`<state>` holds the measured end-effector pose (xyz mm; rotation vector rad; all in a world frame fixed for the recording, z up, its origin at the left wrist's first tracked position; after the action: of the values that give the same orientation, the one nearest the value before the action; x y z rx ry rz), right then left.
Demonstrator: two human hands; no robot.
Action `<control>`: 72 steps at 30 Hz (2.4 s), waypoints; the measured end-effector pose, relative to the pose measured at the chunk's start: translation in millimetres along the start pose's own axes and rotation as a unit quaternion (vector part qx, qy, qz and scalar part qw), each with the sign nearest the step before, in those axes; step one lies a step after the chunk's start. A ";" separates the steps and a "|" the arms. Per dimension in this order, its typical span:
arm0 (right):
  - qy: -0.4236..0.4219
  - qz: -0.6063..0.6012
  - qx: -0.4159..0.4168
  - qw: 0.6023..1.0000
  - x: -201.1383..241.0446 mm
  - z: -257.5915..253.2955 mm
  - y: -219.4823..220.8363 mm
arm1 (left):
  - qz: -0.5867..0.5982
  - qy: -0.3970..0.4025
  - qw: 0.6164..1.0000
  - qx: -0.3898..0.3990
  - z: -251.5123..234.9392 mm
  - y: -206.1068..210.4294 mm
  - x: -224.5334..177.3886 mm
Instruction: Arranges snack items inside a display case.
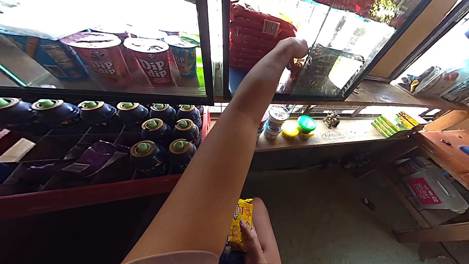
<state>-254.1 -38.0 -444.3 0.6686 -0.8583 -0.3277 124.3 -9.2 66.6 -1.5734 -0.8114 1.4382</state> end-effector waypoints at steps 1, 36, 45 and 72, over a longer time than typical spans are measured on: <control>-0.004 0.000 -0.006 1.000 3.3 2.6 3.0 | 0.006 0.006 1.000 -0.012 -1.5 -0.9 -1.2; 0.002 -0.004 -0.025 1.000 1.9 1.6 0.5 | 0.217 0.272 0.837 -0.423 -13.9 -14.9 -4.7; 0.001 -0.001 -0.024 1.000 0.7 0.3 0.8 | 0.208 0.315 0.818 -0.434 -9.7 -15.5 -6.1; 0.018 0.009 -0.013 1.000 -3.8 -1.0 0.1 | -0.225 0.094 0.970 0.005 -9.1 14.0 -11.4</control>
<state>-255.7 -35.5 -446.9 0.6395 -0.8238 -0.3088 130.8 -26.9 59.2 -1.3795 -0.9703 0.9500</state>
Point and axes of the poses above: each hand's wrist, its own z-axis away from the middle knuckle, its own y-axis out of the palm, x = y × z, the point moved 10 cm from there along -z, towards the middle knuckle, and after that the axes turned 4 degrees about -z, right-handed, at the moved point
